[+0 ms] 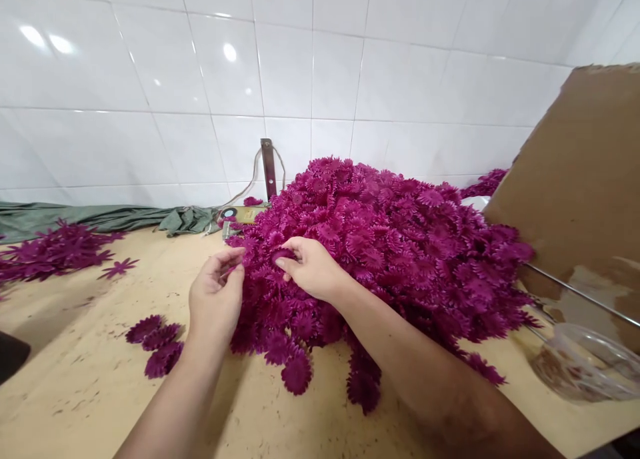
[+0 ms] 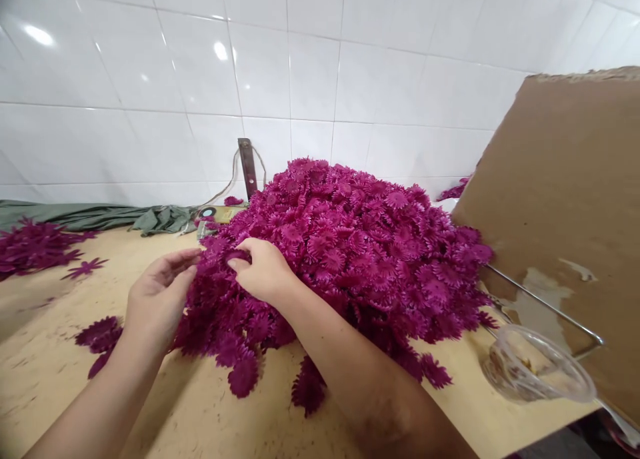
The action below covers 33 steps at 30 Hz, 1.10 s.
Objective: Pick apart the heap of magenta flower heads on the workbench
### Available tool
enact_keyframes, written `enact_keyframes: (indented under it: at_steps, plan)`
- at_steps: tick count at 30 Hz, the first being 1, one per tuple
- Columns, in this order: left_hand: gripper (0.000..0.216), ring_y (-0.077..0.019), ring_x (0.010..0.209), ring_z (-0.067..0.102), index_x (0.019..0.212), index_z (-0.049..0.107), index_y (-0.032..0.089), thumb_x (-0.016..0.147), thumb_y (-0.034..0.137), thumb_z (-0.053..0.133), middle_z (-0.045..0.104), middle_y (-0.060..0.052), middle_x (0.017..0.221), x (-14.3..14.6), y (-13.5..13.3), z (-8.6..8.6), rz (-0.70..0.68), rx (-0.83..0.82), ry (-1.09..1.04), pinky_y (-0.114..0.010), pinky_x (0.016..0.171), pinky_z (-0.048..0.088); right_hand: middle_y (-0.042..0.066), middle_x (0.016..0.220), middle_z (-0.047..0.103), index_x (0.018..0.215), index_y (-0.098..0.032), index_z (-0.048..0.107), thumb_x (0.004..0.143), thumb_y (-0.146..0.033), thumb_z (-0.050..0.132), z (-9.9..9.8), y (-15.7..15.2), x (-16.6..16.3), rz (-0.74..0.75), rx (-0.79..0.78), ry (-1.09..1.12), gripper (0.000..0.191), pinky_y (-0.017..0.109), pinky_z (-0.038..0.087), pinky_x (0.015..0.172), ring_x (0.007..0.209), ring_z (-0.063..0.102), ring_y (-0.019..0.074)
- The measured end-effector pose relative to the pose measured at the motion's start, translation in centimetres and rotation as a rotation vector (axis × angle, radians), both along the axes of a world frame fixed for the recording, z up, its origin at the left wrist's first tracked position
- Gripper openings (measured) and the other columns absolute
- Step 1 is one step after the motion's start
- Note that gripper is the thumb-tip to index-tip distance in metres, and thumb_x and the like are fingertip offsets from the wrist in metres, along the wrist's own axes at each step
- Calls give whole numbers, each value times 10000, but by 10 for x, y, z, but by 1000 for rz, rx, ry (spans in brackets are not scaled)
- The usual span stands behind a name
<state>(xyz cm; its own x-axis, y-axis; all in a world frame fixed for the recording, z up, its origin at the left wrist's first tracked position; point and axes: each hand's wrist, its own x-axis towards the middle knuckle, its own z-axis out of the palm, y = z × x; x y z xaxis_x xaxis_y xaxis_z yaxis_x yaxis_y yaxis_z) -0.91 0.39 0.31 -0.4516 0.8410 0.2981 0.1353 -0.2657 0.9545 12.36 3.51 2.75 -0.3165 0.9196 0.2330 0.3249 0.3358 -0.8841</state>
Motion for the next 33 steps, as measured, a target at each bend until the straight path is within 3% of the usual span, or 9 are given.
enact_keyframes:
  at_steps: [4, 10, 14, 18, 22, 25, 27, 31, 33]
  plan:
    - [294, -187, 846, 584, 904, 616, 195, 692, 393, 574, 631, -49, 932, 8, -9, 3, -41, 97, 226, -351, 825, 462, 21, 741, 582, 745, -160, 536, 791, -159, 511, -4, 4, -2, -8, 110, -59, 52, 253, 382, 646, 680, 512, 123]
    - [268, -206, 945, 565, 918, 644, 216, 709, 369, 575, 633, -55, 976, 13, -10, -1, -62, 194, 465, -374, 919, 412, -25, 560, 404, 568, -189, 329, 861, -269, 412, 0, -3, -2, -81, 182, -290, 316, 246, 264, 558, 561, 374, 101]
    - [311, -213, 945, 574, 905, 661, 200, 664, 383, 593, 647, -63, 970, 15, -8, 0, -110, 148, 366, -371, 911, 415, -37, 541, 342, 546, -192, 304, 866, -347, 406, -2, -2, -2, -105, 199, -287, 370, 255, 231, 551, 549, 323, 99]
    - [344, -200, 793, 598, 783, 657, 172, 570, 440, 622, 672, -54, 826, 17, -9, 3, -164, -9, 139, -353, 802, 456, -35, 559, 384, 595, -187, 349, 886, -374, 351, -5, -2, -3, 0, 104, -177, 345, 241, 251, 532, 539, 350, 91]
    - [344, -162, 660, 565, 657, 617, 173, 485, 468, 645, 639, -13, 656, 8, -3, 0, -81, -76, -9, -299, 682, 454, -39, 588, 411, 637, -182, 364, 842, -315, 448, -2, -12, -7, 119, 64, -177, 258, 222, 273, 524, 547, 372, 84]
    - [389, -145, 604, 540, 626, 597, 167, 433, 495, 674, 610, -4, 602, -2, 4, -3, -110, -119, -93, -280, 622, 445, -36, 616, 434, 674, -171, 417, 806, -248, 495, 3, -20, -9, 252, 93, -160, 171, 210, 290, 537, 572, 390, 80]
    - [388, -150, 644, 560, 650, 603, 167, 448, 489, 684, 626, -11, 642, -6, 4, -2, -113, -93, -130, -280, 656, 456, -43, 581, 403, 637, -173, 403, 804, -282, 501, 6, -21, -8, 216, 119, -174, 222, 212, 274, 523, 548, 368, 77]
    - [327, -151, 755, 589, 795, 632, 190, 568, 422, 669, 668, -18, 814, -2, -5, 6, 50, 119, -28, -283, 751, 468, -48, 510, 356, 558, -187, 324, 824, -368, 475, 7, -15, -5, 14, 132, -228, 355, 233, 237, 506, 501, 330, 79]
    - [326, -162, 765, 597, 818, 644, 190, 585, 417, 665, 676, -28, 836, 2, -7, 8, -23, 122, 62, -298, 760, 475, -43, 518, 380, 563, -187, 326, 842, -346, 454, 5, -11, -5, 1, 114, -207, 346, 233, 249, 515, 509, 357, 83]
